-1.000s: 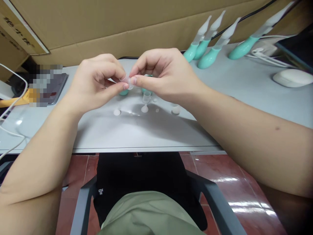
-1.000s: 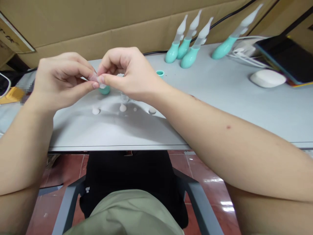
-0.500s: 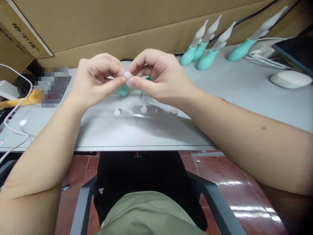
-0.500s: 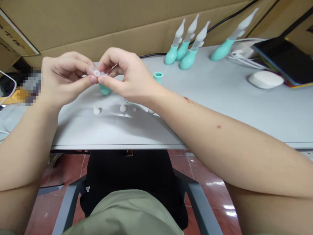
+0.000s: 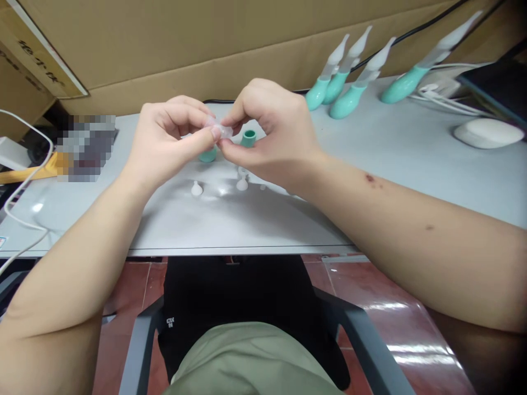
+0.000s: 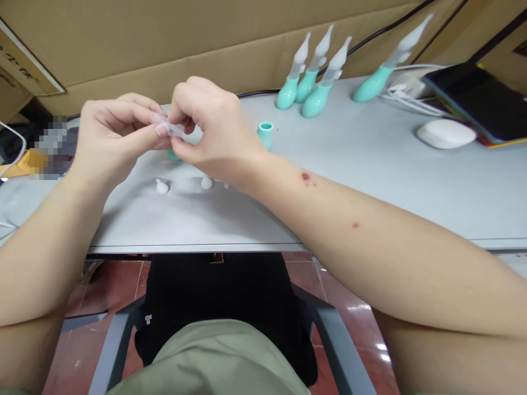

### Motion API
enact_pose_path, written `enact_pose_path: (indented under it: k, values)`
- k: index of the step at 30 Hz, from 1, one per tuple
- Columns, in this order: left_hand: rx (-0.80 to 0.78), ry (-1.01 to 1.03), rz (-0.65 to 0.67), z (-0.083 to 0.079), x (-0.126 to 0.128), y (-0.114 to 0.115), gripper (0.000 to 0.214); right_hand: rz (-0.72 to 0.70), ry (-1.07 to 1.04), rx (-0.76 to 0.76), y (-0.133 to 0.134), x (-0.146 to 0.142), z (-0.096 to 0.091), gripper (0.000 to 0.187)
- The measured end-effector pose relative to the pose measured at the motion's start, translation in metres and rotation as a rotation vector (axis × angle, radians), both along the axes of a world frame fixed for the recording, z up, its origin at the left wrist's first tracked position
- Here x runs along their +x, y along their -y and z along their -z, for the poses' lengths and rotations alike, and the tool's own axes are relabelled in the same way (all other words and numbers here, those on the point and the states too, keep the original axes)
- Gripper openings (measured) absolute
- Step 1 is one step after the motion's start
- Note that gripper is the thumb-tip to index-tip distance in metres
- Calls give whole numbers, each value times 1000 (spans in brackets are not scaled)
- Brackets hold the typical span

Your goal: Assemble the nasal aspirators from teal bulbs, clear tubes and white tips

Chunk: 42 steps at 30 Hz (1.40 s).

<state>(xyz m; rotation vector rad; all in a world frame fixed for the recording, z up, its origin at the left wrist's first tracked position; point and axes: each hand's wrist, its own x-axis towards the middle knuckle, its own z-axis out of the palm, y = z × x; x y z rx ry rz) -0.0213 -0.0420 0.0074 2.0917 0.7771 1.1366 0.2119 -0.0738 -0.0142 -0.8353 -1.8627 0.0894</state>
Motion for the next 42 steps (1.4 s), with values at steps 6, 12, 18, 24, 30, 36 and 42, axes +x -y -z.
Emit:
enact_pose_path:
  k: [6, 12, 18, 24, 30, 36, 42]
  values:
    - [-42, 48, -34, 3, 7, 0, 19, 128, 143, 6, 5, -3, -1, 38]
    - [17, -5, -66, 5, 10, 0, 37, 269, 250, -13, 9, -5, -5, 36]
    - [7, -21, -39, 6, 7, -2, 55, 225, 261, -33, 18, 0, -13, 29]
    - [96, 30, -8, 7, 7, -4, 52, 209, 231, -13, 12, 0, -9, 35]
    - [240, 111, 12, 11, 7, -9, 53, 136, 109, 4, 12, 0, -1, 30]
    - [59, -229, -39, -4, 20, 6, 67, 104, 130, 14, 6, 7, -2, 12]
    - [41, -254, -45, 7, 19, -13, 75, 84, 35, 56, -6, 18, -1, 25]
